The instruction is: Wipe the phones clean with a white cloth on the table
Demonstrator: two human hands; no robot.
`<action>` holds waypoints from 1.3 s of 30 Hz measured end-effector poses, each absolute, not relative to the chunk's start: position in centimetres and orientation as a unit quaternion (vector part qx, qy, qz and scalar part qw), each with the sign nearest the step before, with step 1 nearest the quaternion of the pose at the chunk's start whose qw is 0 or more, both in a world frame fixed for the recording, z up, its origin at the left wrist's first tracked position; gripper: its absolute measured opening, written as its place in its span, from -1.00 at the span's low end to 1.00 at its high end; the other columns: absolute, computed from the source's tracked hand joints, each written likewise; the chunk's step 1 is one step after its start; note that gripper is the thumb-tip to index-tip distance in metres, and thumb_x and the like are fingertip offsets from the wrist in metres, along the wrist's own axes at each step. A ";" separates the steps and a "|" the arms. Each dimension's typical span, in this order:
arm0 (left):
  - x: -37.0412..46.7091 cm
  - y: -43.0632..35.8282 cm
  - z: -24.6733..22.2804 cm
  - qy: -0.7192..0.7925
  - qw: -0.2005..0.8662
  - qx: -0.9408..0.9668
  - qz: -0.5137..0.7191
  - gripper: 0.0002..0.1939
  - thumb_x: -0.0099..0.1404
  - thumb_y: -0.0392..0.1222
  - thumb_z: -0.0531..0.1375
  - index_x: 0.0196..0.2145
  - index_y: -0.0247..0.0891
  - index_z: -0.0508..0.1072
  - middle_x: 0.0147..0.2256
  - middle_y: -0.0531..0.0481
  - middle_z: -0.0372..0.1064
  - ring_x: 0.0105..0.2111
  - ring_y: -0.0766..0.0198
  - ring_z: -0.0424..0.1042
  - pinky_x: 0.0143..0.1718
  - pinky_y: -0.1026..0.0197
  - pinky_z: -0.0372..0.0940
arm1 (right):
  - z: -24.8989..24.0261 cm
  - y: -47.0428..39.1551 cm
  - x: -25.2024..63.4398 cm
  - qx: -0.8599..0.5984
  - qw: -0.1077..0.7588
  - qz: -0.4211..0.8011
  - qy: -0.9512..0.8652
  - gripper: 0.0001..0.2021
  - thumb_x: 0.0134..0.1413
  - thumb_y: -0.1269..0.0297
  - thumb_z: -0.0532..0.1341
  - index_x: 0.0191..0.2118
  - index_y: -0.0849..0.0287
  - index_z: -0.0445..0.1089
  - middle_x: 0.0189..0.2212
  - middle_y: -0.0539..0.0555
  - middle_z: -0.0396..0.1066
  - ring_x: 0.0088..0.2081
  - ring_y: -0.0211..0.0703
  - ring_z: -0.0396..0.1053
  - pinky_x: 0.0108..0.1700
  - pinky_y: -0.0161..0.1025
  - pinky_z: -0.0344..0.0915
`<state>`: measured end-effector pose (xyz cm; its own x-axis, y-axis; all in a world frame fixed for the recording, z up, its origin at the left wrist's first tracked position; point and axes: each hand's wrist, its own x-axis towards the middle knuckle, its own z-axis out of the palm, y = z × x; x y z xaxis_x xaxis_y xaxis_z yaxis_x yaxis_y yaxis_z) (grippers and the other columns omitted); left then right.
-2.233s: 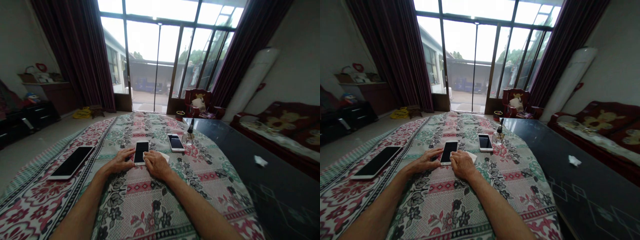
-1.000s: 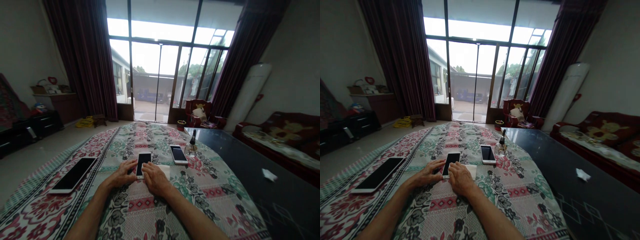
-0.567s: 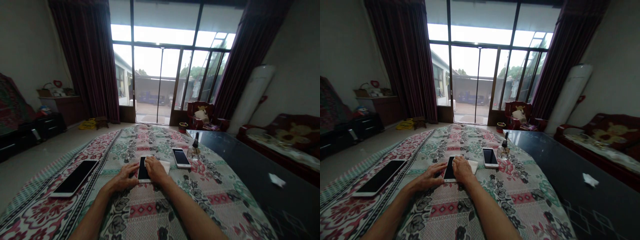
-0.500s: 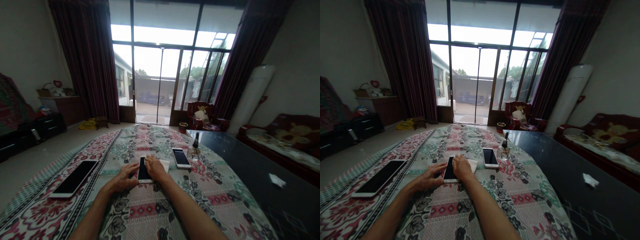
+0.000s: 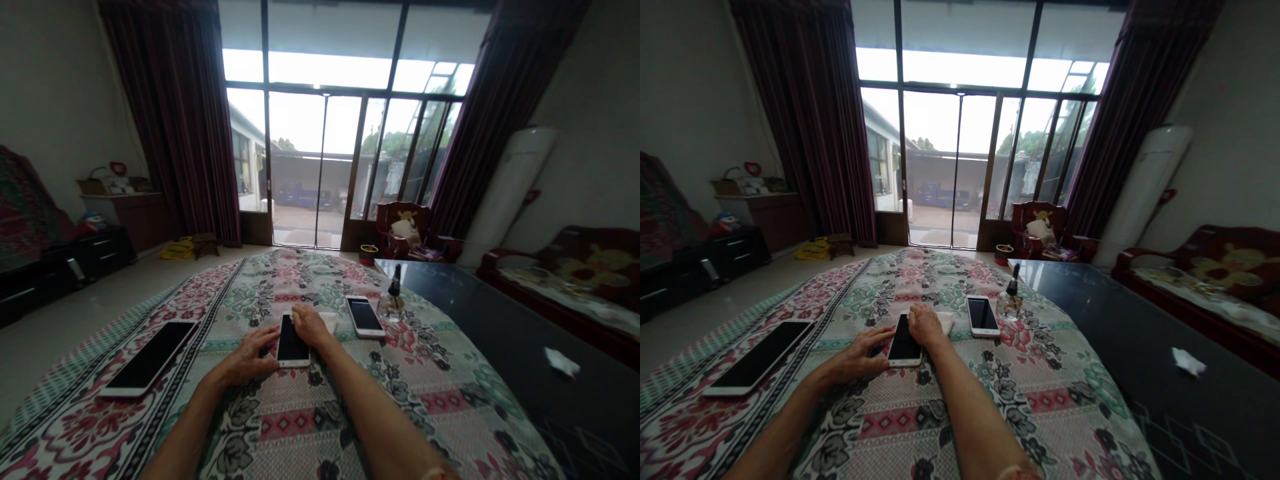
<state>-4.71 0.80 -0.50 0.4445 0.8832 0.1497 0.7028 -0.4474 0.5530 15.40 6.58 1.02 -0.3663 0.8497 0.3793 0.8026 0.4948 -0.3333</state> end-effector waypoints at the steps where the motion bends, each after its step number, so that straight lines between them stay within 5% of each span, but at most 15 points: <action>1: -4.7 0.8 -0.6 0.481 0.210 0.824 0.214 -0.32 0.10 -0.06 0.28 0.18 -0.19 0.30 0.23 -0.17 0.13 0.23 -0.09 0.05 0.25 -0.12 -0.06 | 1.0 6.3 15.4 -0.500 0.259 0.045 -0.825 -0.79 0.24 0.43 0.03 -0.16 0.21 0.40 -0.06 0.18 0.43 0.01 -0.13 0.31 0.07 -0.22 0.19; 8: -4.8 0.9 -0.7 0.481 0.214 0.823 0.215 -0.30 0.09 -0.03 0.30 0.18 -0.21 0.30 0.24 -0.19 0.12 0.24 -0.14 0.03 0.26 -0.14 -0.07 | 0.7 4.2 15.8 -0.499 0.259 0.047 -0.826 -0.72 0.25 0.38 0.01 0.00 0.23 0.36 0.15 0.19 0.27 0.18 -0.04 0.15 0.19 -0.11 0.09; 39: -5.1 1.6 -2.1 0.463 0.170 0.838 0.232 -0.33 0.11 -0.04 0.29 0.17 -0.19 0.31 0.22 -0.18 0.15 0.23 -0.07 0.07 0.24 -0.11 -0.04 | 0.4 -4.9 17.0 -0.452 0.270 0.082 -0.846 -0.63 0.22 0.37 0.01 0.11 0.21 0.28 0.21 0.20 0.18 0.25 0.00 0.07 0.26 0.04 0.03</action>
<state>-5.10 1.57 -2.15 0.4634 0.8552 0.2321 0.6970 -0.5136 0.5004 17.05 -4.89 0.42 -0.4464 0.8088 0.3829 0.7203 0.5787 -0.3824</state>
